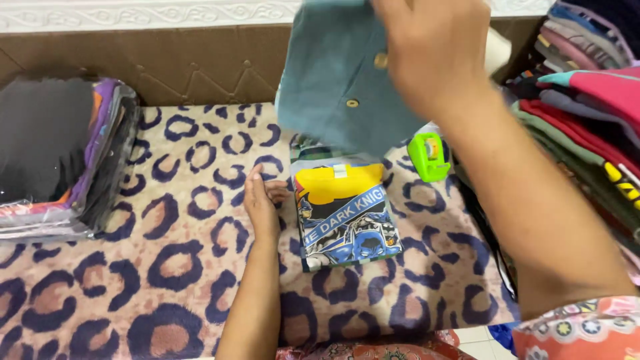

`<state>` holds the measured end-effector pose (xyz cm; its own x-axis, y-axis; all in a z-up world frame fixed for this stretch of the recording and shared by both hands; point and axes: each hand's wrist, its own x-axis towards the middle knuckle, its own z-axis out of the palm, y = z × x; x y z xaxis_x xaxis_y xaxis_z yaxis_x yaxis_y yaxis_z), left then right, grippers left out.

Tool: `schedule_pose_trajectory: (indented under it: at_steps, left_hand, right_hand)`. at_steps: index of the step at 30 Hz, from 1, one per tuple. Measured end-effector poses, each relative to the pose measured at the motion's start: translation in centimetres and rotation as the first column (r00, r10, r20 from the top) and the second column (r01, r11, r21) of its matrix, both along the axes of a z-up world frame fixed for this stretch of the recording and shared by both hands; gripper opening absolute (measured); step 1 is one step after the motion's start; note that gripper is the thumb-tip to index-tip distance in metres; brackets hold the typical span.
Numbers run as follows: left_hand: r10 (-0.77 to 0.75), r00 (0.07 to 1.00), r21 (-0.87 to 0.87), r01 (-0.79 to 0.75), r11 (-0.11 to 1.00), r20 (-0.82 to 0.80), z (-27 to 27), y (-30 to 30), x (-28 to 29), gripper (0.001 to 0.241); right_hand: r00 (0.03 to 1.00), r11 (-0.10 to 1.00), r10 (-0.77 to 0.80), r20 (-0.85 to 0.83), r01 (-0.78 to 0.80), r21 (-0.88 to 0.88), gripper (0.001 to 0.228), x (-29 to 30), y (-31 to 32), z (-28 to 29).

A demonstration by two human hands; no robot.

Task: The person folds various t-shirts and places them on a stack on a leopard-print surface. They spray each folded shirt with a liquid from a spray bottle before adding it to the pile.

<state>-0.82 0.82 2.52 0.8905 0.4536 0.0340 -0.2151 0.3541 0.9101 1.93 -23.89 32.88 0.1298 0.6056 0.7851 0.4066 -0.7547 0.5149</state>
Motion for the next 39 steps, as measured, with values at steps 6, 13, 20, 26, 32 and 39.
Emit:
schedule_pose_trajectory:
  at_steps: [6, 13, 20, 26, 32, 39]
  left_hand:
    - [-0.344, 0.93, -0.223, 0.311, 0.924, -0.127, 2.8, -0.7, -0.4, 0.081]
    - [-0.235, 0.963, 0.123, 0.251, 0.96, -0.132, -1.7, -1.9, 0.5, 0.061]
    - [-0.221, 0.975, 0.443, 0.208, 0.872, -0.022, -6.0, -1.6, 1.5, 0.056]
    - [-0.175, 0.985, 0.561, 0.145, 0.815, 0.0, -2.8, -2.2, 0.3, 0.058]
    - [-0.215, 0.974, 0.416, 0.166, 0.894, 0.073, -2.1, -2.3, 0.0, 0.057]
    - [-0.201, 0.98, 0.516, 0.173, 0.839, -0.002, -2.9, -1.8, 0.0, 0.057]
  right_hand:
    - [0.942, 0.996, 0.081, -0.325, -0.088, -0.008, 0.02, -7.8, 0.7, -13.3]
    - [0.492, 0.931, 0.038, -0.87, 0.298, 0.21, 0.027, -8.6, -6.9, -25.0]
    - [-0.135, 0.762, 0.21, -0.968, 0.643, 0.076, 0.031, -7.6, -9.7, -27.5]
    - [-0.104, 0.708, 0.357, -0.928, 0.679, 0.196, 0.036, -7.0, -10.2, -29.0]
    - [-0.002, 0.46, 0.783, -0.622, 0.675, 0.577, 0.032, -8.0, -9.9, -29.9]
    - [-0.04, 0.421, 0.827, -0.561, 0.705, 0.57, 0.033, -9.5, -9.4, -29.7]
